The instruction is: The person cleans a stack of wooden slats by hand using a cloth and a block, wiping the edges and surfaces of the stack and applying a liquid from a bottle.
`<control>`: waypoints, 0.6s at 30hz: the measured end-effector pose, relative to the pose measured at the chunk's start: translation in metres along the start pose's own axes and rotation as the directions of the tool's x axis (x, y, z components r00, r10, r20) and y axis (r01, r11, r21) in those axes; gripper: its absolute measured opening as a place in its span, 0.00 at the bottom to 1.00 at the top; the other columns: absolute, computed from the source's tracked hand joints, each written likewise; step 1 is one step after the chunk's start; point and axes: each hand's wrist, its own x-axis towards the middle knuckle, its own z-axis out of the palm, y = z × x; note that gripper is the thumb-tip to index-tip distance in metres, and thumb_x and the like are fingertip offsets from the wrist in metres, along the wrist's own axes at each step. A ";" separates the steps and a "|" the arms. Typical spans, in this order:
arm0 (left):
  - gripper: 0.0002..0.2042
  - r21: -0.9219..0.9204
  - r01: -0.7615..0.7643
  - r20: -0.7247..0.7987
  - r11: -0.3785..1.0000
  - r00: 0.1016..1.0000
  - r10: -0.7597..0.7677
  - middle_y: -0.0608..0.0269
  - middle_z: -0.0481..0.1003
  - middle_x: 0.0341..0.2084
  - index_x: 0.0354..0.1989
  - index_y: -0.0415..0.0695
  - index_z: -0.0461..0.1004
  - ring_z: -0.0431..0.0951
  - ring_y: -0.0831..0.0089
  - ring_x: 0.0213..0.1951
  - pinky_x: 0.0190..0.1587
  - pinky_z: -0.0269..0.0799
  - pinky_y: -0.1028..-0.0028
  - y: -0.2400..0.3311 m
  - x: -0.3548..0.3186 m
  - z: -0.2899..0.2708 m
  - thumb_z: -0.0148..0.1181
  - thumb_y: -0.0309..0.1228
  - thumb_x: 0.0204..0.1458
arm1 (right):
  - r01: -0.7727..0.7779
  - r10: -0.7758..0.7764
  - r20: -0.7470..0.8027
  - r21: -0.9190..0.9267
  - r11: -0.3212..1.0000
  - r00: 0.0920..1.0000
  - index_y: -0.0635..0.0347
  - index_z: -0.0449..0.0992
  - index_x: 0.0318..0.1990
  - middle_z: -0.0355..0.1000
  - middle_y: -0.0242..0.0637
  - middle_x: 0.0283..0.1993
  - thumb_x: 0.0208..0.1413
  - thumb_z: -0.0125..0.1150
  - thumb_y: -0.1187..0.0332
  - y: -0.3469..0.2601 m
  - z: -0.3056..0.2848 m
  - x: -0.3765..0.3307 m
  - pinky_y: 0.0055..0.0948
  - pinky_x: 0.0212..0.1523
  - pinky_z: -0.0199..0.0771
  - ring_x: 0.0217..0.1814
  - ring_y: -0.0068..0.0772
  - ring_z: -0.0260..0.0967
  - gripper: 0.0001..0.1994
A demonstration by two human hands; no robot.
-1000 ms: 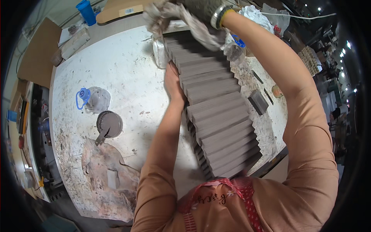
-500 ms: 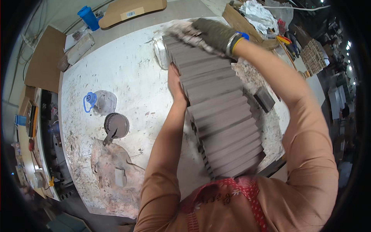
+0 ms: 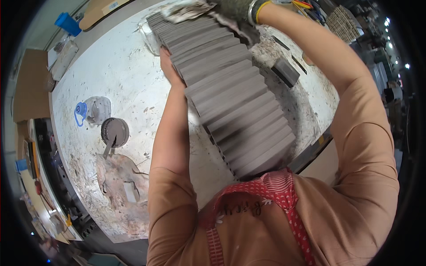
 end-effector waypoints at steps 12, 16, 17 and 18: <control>0.16 -0.359 0.322 -0.051 0.876 0.930 -0.364 0.59 0.74 0.37 0.46 0.40 0.67 0.75 0.68 0.37 0.41 0.74 0.69 0.049 -0.008 0.028 0.42 0.39 0.60 | -0.256 0.209 0.243 0.182 0.949 0.947 0.56 0.72 0.50 0.72 0.48 0.43 0.48 0.55 0.68 -0.002 0.006 -0.101 0.34 0.46 0.71 0.47 0.38 0.71 0.19; 0.17 -0.387 0.257 -0.089 0.885 0.945 -0.314 0.59 0.73 0.39 0.47 0.39 0.67 0.75 0.68 0.39 0.42 0.75 0.68 0.059 -0.014 0.035 0.41 0.39 0.60 | -0.336 0.335 -0.065 -0.011 0.942 0.940 0.54 0.70 0.52 0.70 0.43 0.51 0.52 0.56 0.64 0.084 0.000 -0.188 0.37 0.51 0.69 0.52 0.41 0.69 0.19; 0.17 -0.294 0.242 -0.054 0.924 0.962 -0.269 0.59 0.73 0.40 0.49 0.40 0.67 0.75 0.68 0.40 0.42 0.74 0.68 0.058 -0.015 0.032 0.41 0.40 0.61 | -0.310 0.302 -0.116 -0.066 0.948 0.946 0.54 0.69 0.53 0.69 0.43 0.51 0.52 0.56 0.63 0.093 -0.004 -0.199 0.38 0.51 0.69 0.51 0.42 0.69 0.19; 0.18 -0.193 0.213 -0.025 0.958 0.975 -0.222 0.59 0.73 0.41 0.50 0.40 0.67 0.75 0.68 0.41 0.43 0.74 0.69 0.056 -0.018 0.022 0.41 0.41 0.61 | -0.415 0.417 -0.028 -0.179 0.892 0.909 0.54 0.69 0.53 0.68 0.44 0.52 0.53 0.55 0.62 0.084 -0.007 -0.194 0.39 0.52 0.69 0.52 0.43 0.68 0.19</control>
